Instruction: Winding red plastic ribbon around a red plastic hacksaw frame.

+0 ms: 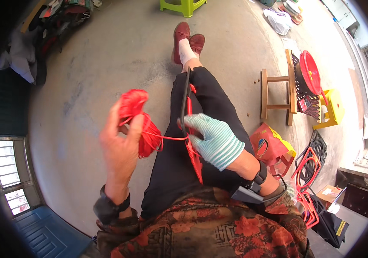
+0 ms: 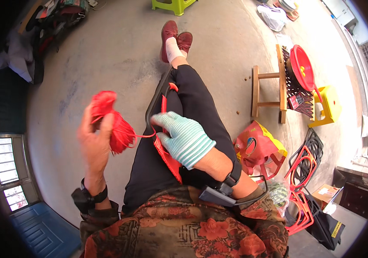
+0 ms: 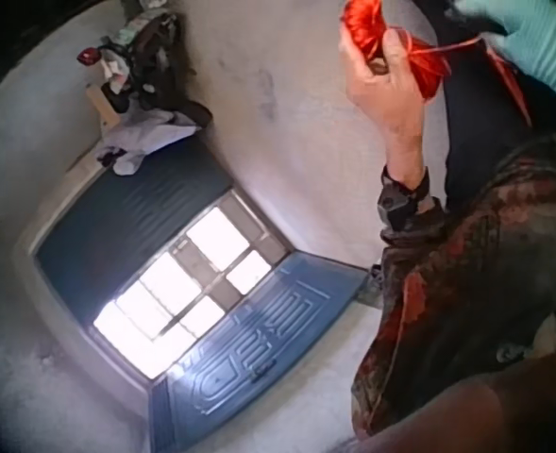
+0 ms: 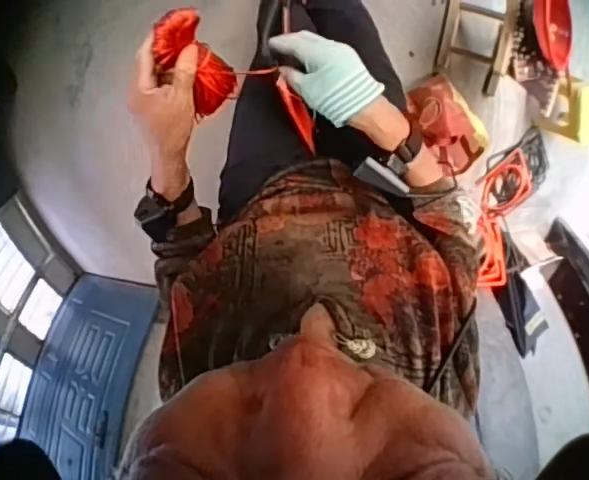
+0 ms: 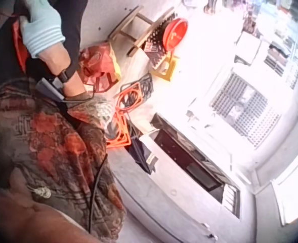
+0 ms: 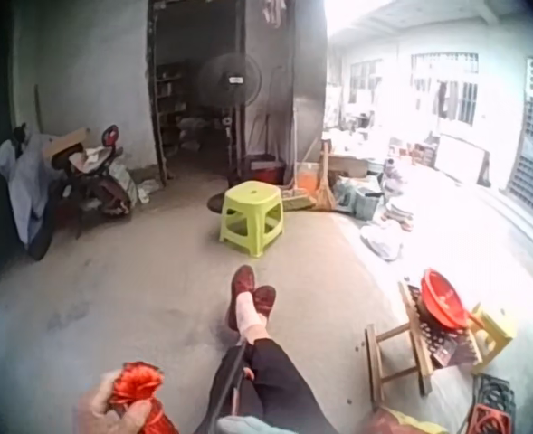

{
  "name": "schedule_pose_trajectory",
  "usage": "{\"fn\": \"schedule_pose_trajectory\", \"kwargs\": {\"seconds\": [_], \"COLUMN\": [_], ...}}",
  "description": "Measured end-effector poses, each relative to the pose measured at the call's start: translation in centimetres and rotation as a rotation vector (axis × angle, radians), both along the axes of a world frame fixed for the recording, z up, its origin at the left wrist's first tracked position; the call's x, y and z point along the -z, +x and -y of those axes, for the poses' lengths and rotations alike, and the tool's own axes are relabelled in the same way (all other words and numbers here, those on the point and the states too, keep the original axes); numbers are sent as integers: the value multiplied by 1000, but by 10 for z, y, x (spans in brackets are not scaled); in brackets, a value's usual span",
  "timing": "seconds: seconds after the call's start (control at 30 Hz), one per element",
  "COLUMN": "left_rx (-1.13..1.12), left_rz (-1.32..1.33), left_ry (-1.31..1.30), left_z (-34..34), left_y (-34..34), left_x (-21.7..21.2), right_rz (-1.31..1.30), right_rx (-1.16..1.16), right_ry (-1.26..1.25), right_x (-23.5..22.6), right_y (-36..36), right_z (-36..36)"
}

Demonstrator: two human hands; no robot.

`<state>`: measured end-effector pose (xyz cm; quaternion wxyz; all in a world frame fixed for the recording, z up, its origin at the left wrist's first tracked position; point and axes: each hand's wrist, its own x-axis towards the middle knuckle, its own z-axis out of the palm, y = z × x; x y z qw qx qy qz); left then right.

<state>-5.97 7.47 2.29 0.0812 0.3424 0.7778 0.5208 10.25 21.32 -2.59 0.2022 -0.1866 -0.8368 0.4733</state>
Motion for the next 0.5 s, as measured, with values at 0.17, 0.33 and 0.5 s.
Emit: {"fn": "schedule_pose_trajectory", "kwargs": {"seconds": [0.17, 0.33, 0.5], "left_rx": [193, 292, 523], "left_rz": [835, 1494, 1216], "left_ry": [27, 126, 51], "left_z": [-1, 11, 15], "left_y": [-11, 1, 20], "left_x": [35, 52, 52], "right_rz": [39, 234, -166], "right_rx": [-15, 68, -25], "right_ry": [-136, -763, -1031], "right_x": [1, -14, -14], "right_y": [-5, -4, -7], "right_z": [-5, -21, -42]}}
